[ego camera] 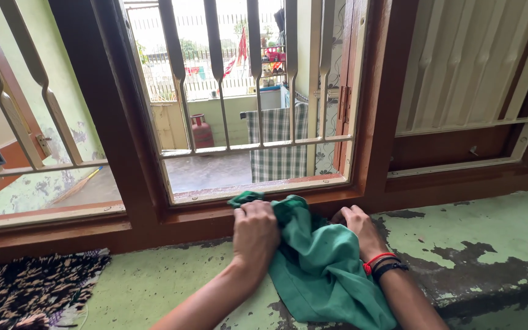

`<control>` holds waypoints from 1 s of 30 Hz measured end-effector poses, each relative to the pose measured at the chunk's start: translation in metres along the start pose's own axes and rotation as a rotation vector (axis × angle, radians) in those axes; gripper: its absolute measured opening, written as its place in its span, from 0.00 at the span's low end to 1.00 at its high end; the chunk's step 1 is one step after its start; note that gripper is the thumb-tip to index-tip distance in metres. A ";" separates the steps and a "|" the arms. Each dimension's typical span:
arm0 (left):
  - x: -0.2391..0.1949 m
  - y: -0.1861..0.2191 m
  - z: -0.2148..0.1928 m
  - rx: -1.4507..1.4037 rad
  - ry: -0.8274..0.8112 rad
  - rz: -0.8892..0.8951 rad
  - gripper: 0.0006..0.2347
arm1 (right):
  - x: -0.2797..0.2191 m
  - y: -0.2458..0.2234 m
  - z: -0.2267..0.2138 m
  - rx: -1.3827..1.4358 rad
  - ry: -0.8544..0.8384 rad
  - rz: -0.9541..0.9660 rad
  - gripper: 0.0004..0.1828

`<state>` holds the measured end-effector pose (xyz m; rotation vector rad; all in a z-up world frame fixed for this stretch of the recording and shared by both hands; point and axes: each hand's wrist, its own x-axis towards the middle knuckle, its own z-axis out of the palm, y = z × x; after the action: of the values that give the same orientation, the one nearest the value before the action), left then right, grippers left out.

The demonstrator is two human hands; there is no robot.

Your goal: Clean the metal bars of a window grill using a green cloth.

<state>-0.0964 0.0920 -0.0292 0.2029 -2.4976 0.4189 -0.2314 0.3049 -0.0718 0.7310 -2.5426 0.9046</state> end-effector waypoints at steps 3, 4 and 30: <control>-0.007 -0.006 0.002 0.126 0.036 -0.069 0.17 | 0.000 0.002 0.002 -0.008 0.034 -0.027 0.15; -0.005 -0.004 0.010 0.125 0.032 -0.069 0.17 | 0.000 0.005 0.003 -0.008 0.031 -0.025 0.15; 0.076 0.094 0.038 -0.505 0.252 0.494 0.17 | 0.017 0.042 -0.014 1.128 0.479 0.719 0.13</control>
<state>-0.2008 0.1632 -0.0385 -0.6360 -2.2928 -0.0110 -0.2674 0.3362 -0.0740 -0.2421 -1.6706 2.4366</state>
